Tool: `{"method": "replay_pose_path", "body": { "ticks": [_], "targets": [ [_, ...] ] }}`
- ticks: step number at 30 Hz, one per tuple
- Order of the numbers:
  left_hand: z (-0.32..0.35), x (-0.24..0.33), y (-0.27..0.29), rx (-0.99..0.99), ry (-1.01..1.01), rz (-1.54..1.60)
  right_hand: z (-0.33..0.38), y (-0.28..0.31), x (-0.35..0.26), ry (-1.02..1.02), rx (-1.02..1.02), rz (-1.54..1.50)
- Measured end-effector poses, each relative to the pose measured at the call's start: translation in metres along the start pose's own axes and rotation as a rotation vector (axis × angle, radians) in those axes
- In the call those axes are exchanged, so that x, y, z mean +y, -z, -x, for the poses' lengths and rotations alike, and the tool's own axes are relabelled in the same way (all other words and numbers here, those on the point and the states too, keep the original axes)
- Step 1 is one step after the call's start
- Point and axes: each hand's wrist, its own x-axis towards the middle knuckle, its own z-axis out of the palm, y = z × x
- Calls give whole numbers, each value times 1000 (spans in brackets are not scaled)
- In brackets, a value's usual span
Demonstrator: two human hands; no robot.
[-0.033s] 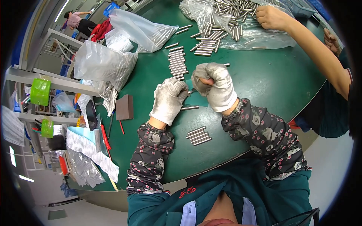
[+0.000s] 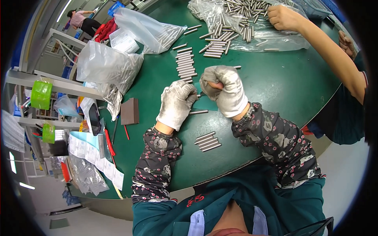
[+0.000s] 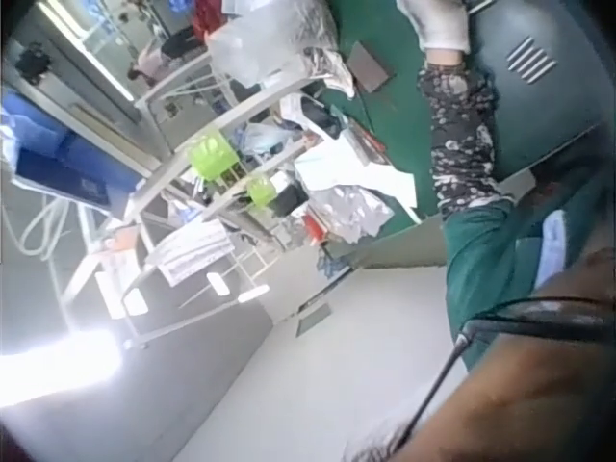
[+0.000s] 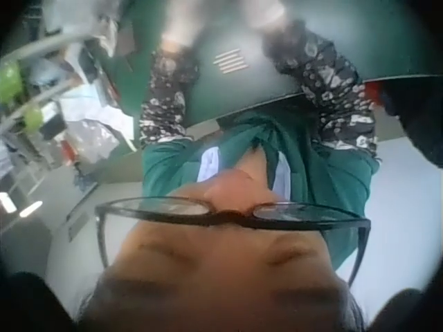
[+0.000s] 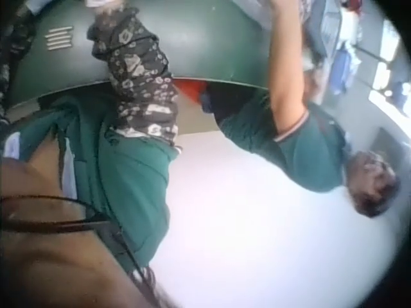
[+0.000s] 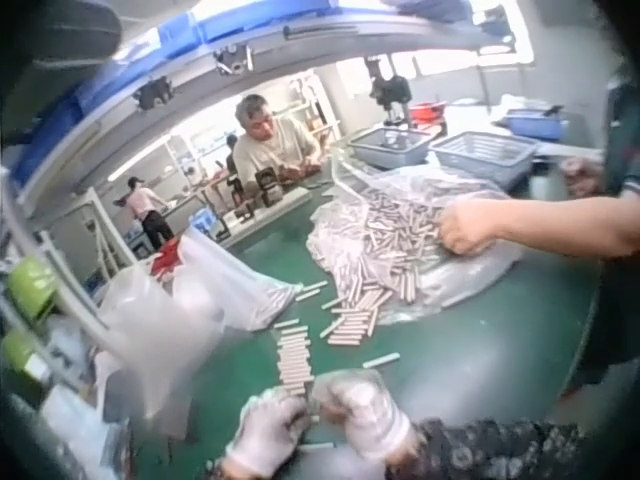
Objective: Polishing and inspecting small metal pins using a sanding block at an industrial workbench.
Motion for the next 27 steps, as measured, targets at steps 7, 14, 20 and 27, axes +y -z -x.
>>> {"method": "replay_pose_path", "body": {
  "ticks": [7,14,20,27],
  "targets": [
    [1,-3,-1,11,15,12,0,-5,6,115,-38,141],
    [1,-1,3,-24,44,53,-1,6,-1,-13,154,-201],
    [2,2,5,-13,-8,41,-1,8,1,-43,73,-188],
    [2,2,3,-14,-2,24,0,7,0,-38,53,-178]
  ]
}}
